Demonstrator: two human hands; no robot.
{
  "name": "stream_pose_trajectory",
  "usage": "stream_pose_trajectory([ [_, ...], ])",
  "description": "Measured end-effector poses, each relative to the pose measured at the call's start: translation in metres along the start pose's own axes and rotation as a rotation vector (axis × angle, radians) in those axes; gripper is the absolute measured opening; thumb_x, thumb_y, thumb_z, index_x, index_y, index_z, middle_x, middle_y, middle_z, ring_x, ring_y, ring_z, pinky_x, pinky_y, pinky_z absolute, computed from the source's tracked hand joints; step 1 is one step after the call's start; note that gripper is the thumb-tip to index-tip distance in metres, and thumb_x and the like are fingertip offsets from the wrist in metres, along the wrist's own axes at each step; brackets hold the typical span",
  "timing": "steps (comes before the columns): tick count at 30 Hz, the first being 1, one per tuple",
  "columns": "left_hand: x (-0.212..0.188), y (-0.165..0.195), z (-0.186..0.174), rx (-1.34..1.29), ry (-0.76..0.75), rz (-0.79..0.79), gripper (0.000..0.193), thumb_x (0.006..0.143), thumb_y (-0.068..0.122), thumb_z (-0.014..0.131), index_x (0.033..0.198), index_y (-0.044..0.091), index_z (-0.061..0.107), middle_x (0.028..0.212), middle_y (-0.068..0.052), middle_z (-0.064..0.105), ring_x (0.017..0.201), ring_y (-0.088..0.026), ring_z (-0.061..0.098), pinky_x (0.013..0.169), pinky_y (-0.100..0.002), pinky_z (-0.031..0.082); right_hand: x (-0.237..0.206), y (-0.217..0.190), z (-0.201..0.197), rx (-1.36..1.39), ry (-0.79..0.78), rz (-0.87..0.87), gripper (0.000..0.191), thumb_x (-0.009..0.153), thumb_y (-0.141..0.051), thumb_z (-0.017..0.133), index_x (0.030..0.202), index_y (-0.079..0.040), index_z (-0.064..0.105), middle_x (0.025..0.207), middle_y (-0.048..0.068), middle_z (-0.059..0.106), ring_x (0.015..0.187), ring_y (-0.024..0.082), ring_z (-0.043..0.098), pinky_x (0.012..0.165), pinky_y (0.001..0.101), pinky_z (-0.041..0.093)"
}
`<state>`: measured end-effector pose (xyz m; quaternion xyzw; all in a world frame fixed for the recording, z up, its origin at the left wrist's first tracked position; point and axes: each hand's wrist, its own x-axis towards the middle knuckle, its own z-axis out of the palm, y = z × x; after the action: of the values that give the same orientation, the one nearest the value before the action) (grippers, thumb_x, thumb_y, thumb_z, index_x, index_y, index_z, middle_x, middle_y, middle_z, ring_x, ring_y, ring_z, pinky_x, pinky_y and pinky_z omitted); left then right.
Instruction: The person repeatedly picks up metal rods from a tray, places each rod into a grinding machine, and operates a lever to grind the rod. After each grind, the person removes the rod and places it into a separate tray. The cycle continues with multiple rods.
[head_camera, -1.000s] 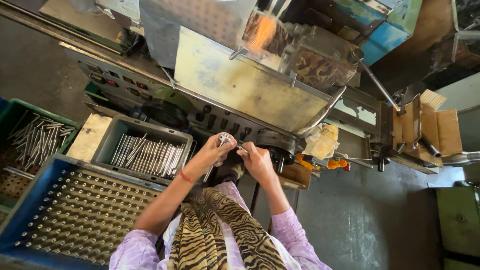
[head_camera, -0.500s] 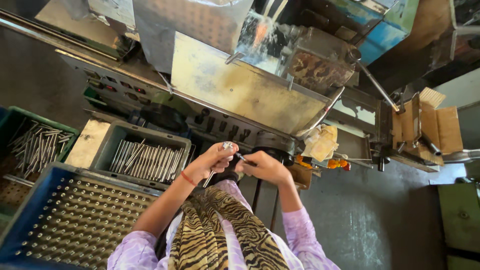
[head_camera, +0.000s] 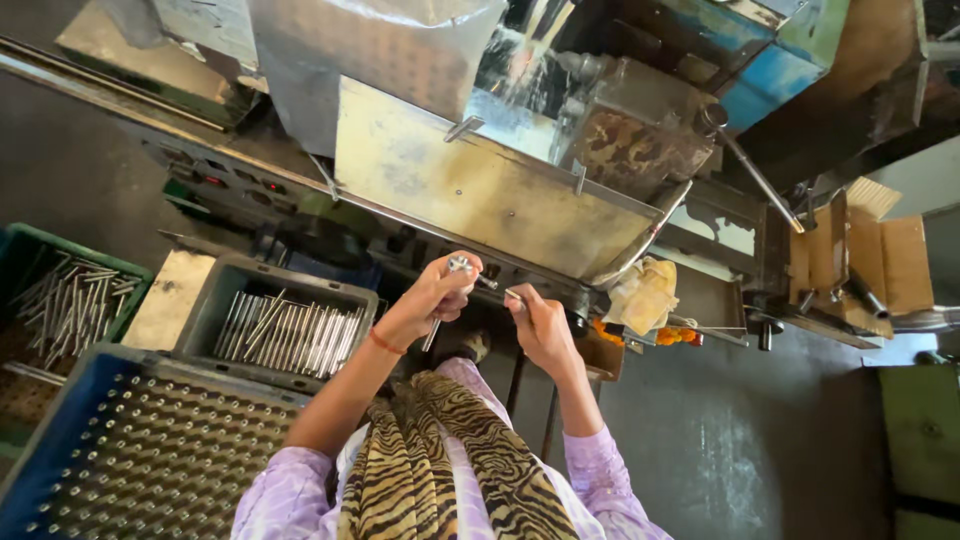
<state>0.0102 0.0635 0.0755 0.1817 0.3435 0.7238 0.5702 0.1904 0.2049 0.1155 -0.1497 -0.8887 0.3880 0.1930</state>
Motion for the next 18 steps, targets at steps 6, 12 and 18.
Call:
stream_pose_trajectory([
  [6,0.023,0.004,0.01,0.011,0.027,-0.06,0.017,0.099,0.027,0.067,0.099,0.013,0.059,0.061,0.009,0.035,0.045,-0.002,0.029,0.038,-0.022,0.019,0.025,0.011,0.001,-0.127,0.065,-0.199,0.012,0.099,-0.011,0.067,0.109,-0.004,0.064,0.072,0.017,0.062,0.063,0.037,0.06,0.058,0.0399,0.049],
  [12,0.041,0.013,0.014,0.12,0.107,-0.052,0.015,0.098,0.025,0.068,0.097,0.013,0.06,0.06,0.009,0.036,0.045,-0.002,0.031,0.038,-0.022,0.021,0.046,0.03,0.005,-0.226,0.187,-0.322,0.018,0.092,-0.006,0.072,0.107,-0.005,0.062,0.081,0.017,0.066,0.074,0.04,0.066,0.064,0.045,0.052],
  [18,0.063,0.002,0.031,0.372,0.216,0.328,0.012,0.098,0.016,0.072,0.1,0.008,0.063,0.072,0.007,0.053,0.058,-0.001,0.043,0.05,-0.021,0.033,0.06,0.056,0.009,-0.183,0.322,-0.336,0.024,0.089,0.002,0.067,0.111,-0.006,0.058,0.083,0.016,0.064,0.072,0.04,0.064,0.063,0.0447,0.051],
])
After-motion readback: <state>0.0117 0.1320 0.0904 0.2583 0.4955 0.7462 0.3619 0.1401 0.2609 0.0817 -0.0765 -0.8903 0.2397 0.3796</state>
